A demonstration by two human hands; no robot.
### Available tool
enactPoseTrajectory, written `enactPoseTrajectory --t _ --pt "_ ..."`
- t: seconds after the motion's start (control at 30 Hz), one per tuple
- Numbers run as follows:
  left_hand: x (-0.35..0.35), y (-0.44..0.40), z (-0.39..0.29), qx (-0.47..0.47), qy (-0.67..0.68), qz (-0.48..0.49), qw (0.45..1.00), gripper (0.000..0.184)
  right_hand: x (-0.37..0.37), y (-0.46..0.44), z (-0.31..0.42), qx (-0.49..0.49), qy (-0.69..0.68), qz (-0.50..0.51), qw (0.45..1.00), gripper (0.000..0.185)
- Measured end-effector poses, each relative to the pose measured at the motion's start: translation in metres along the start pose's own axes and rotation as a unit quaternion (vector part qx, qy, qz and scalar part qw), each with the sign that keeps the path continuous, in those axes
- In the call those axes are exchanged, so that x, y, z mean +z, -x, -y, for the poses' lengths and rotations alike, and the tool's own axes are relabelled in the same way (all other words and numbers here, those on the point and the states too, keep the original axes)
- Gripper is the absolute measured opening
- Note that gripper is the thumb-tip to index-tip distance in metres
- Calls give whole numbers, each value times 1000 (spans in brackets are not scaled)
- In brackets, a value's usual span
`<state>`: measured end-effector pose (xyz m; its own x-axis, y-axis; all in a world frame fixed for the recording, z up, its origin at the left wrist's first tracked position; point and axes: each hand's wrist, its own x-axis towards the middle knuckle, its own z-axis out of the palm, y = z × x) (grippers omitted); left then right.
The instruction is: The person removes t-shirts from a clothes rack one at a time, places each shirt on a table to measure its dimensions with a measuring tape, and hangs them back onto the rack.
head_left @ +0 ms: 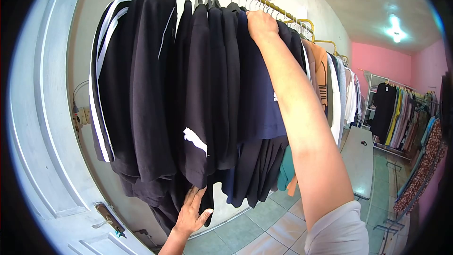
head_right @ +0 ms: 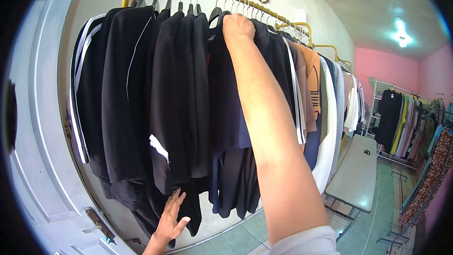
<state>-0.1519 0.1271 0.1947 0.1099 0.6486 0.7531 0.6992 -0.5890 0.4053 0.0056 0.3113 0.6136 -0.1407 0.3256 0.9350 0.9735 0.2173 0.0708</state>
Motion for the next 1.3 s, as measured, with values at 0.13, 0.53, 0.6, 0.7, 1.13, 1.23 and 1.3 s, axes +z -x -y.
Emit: enactPoseTrajectory --t 0.13,0.53,0.6,0.7,1.13,1.23,1.3 --pt "2 5 2 -20 6 26 999 72 -5 -1 1 -102 30 -217 970 21" --pt "5 25 -3 -7 20 10 1000 61 -41 -1 42 79 -150 150 974 31" --pt "5 32 -3 -12 29 12 999 60 -38 13 42 116 -185 91 972 28" --pt "5 41 -4 -9 22 0 1000 57 -26 17 38 131 -187 55 972 27" --pt "12 70 -6 -60 18 5 998 46 -48 51 -19 116 -131 23 984 27" --pt "24 68 -6 -53 19 16 998 47 -46 101 -54 24 -121 8 992 33" --pt "35 62 -9 -44 31 16 998 46 -47 151 -79 -18 -140 -11 990 30"
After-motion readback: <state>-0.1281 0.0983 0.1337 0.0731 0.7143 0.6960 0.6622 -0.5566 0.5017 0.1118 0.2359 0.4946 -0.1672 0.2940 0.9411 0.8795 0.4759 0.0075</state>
